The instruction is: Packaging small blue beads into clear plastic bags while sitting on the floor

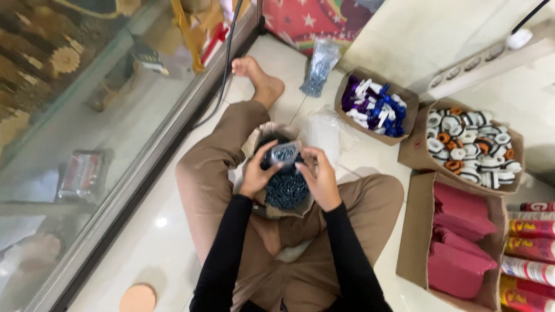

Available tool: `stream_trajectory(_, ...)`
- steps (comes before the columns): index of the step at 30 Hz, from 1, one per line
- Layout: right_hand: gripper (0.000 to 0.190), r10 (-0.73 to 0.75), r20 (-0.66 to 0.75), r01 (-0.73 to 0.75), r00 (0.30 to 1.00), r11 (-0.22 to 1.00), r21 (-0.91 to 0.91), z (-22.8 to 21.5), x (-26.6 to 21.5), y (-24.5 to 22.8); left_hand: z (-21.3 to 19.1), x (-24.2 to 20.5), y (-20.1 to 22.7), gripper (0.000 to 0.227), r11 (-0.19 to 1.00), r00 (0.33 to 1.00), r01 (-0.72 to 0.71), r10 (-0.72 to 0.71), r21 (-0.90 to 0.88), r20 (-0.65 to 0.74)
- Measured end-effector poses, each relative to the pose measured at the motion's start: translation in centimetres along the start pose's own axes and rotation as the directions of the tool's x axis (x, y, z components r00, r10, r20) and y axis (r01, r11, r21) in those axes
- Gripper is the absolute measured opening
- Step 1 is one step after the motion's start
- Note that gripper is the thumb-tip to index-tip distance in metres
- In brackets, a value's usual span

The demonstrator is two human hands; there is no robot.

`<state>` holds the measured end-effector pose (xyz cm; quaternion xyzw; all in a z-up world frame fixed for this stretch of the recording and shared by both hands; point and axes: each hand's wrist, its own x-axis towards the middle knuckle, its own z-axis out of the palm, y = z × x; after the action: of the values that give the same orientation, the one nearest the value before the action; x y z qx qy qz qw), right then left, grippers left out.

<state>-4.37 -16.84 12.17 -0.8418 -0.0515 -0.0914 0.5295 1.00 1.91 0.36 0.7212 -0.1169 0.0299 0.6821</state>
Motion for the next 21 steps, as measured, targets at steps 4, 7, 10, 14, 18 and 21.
stream_trajectory(4, 0.055, 0.124, -0.008, -0.122, 0.992, 0.989, 0.088, 2.7, 1.2, 6.8, 0.9, 1.7, -3.0, 0.055, 0.982, 0.999, 0.034, -0.029, -0.185, 0.025)
stream_trajectory(7, 0.044, 0.079, 0.023, -0.074, 0.997, 0.986, -0.150, 4.2, 2.7, 10.0, 1.2, 1.5, -4.5, 0.018, 0.994, 0.992, 0.043, -0.032, 0.096, -0.121)
stream_trajectory(10, 0.011, -0.113, -0.038, 0.104, 0.993, 0.976, -0.189, 4.0, 5.4, 10.1, 1.3, 2.9, -2.7, 0.022, 0.990, 0.987, 0.063, -0.043, 0.126, -0.155)
stream_trajectory(14, 0.009, -0.088, -0.022, 0.080, 0.996, 0.964, -0.254, 3.6, 2.5, 10.3, 2.0, 0.2, -2.9, 0.019, 0.973, 0.967, 0.155, -0.113, 0.173, -0.230)
stream_trajectory(18, 0.005, -0.006, -0.105, -0.002, 0.995, 0.997, -0.073, 2.2, 4.2, 6.9, 1.8, 2.8, 2.8, 0.013, 0.981, 0.971, 0.141, -0.111, 0.135, -0.210)
stream_trajectory(21, 0.004, -0.002, -0.110, 0.001, 0.994, 1.000, -0.008, 0.6, 6.0, 6.6, 2.1, 5.4, -0.9, 0.008, 0.969, 0.978, 0.133, -0.094, 0.207, -0.186)
